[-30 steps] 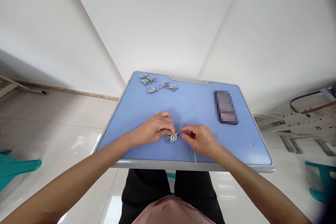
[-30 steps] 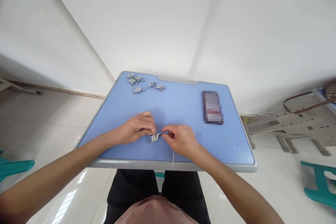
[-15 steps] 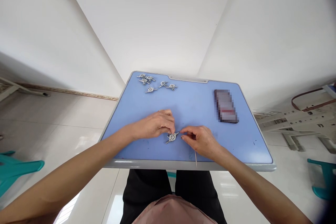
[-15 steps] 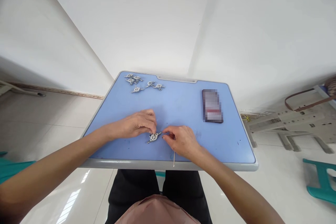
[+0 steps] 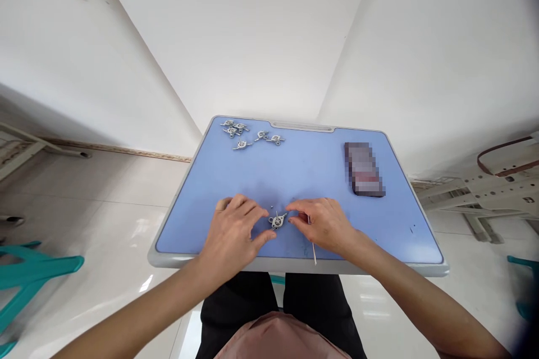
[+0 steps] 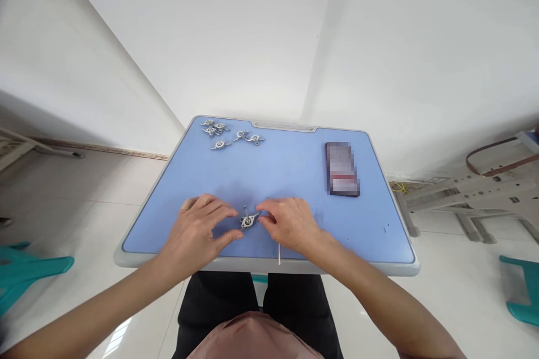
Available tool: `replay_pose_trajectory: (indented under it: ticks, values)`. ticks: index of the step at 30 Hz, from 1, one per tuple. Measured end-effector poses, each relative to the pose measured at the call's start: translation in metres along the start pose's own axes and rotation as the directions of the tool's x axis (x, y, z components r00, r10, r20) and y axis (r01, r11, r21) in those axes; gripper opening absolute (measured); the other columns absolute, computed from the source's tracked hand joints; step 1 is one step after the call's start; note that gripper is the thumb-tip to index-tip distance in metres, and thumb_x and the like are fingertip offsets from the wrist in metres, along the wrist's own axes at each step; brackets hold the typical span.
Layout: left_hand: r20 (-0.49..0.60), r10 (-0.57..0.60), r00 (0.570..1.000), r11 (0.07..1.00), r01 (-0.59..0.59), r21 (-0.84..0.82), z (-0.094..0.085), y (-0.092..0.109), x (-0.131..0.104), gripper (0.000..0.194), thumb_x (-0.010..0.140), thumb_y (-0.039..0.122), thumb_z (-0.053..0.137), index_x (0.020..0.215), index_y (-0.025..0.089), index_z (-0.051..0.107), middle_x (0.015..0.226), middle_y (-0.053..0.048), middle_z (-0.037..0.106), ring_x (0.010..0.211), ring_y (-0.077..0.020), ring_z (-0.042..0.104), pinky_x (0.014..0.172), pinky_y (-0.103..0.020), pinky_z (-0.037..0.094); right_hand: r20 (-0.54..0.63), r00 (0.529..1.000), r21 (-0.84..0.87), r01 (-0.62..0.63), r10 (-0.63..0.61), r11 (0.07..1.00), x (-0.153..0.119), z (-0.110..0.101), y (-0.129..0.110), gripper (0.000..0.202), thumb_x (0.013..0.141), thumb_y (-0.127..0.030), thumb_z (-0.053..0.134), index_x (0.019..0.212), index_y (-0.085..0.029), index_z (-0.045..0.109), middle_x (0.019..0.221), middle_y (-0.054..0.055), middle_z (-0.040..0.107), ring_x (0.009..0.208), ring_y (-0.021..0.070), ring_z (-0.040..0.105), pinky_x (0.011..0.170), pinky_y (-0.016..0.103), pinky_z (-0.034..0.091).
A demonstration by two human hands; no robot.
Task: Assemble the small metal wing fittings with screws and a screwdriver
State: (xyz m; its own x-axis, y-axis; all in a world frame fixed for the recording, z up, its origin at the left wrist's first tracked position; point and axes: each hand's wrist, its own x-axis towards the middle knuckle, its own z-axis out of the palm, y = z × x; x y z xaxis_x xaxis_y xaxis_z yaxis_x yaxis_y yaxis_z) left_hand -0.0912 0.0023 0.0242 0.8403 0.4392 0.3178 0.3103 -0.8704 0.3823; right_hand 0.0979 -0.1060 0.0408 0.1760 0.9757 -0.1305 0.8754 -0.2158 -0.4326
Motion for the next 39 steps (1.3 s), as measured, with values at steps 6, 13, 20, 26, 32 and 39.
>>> replay_pose_trajectory:
  ticks: [6,13,20,26,32,39]
  values:
    - [-0.066,-0.082,0.994,0.994,0.086,0.070,0.020,0.014,-0.004,0.013,0.083,0.034,0.069,0.087,0.021,0.067,0.087,-0.004,0.072,0.089,-0.0254,0.057,0.085,-0.043,0.035,0.071,0.996,-0.178,0.073,-0.061,0.981,0.004,0.008,-0.005,0.020,0.091,-0.029,0.053,0.100,-0.029,0.071,0.088,0.000,0.073,0.072,0.0154,0.061,0.055,0.029,0.020]
    - [-0.083,-0.053,0.995,0.995,0.059,0.076,0.025,0.008,-0.005,0.011,0.089,0.026,0.062,0.081,0.022,0.067,0.084,-0.003,0.070,0.086,-0.0221,0.056,0.084,-0.041,0.035,0.058,0.998,-0.186,0.028,-0.017,0.982,0.000,0.011,-0.009,0.023,0.094,-0.030,0.049,0.091,-0.024,0.071,0.085,0.001,0.072,0.070,0.0148,0.060,0.054,0.029,0.020]
    - [-0.058,-0.080,0.995,0.997,0.079,-0.018,0.028,0.008,0.000,0.016,0.083,0.033,0.069,0.096,0.024,0.069,0.093,-0.005,0.069,0.092,-0.0239,0.055,0.082,-0.041,0.035,0.050,0.999,-0.188,0.031,-0.022,0.982,0.001,0.013,-0.009,0.022,0.092,-0.028,0.050,0.089,-0.024,0.071,0.083,0.001,0.072,0.069,0.0146,0.060,0.054,0.029,0.019]
    - [-0.014,-0.086,0.996,0.987,0.083,-0.134,0.032,0.000,0.006,0.006,0.082,0.029,0.071,0.088,0.026,0.072,0.089,-0.002,0.068,0.089,-0.0210,0.054,0.079,-0.037,0.034,0.048,0.999,-0.168,0.028,-0.021,0.985,0.001,0.014,-0.008,0.023,0.092,-0.026,0.048,0.087,-0.024,0.070,0.082,0.001,0.072,0.067,0.0136,0.058,0.054,0.029,0.018]
    - [0.036,-0.070,0.997,0.979,0.076,-0.188,0.034,-0.009,0.007,0.009,0.082,0.030,0.073,0.090,0.030,0.074,0.091,-0.001,0.067,0.093,-0.0205,0.054,0.082,-0.038,0.033,0.060,0.998,-0.163,0.037,-0.027,0.986,0.000,0.014,-0.008,0.024,0.093,-0.026,0.048,0.086,-0.023,0.071,0.079,0.001,0.071,0.066,0.0136,0.057,0.054,0.029,0.018]
    - [0.056,-0.104,0.993,0.965,0.114,-0.237,0.033,-0.006,0.009,0.011,0.080,0.024,0.072,0.090,0.029,0.073,0.093,0.000,0.066,0.095,-0.0210,0.053,0.084,-0.039,0.032,0.050,0.999,-0.130,0.028,-0.022,0.991,0.000,0.014,-0.010,0.019,0.090,-0.025,0.052,0.086,-0.024,0.071,0.079,-0.001,0.072,0.065,0.0127,0.057,0.055,0.028,0.019]
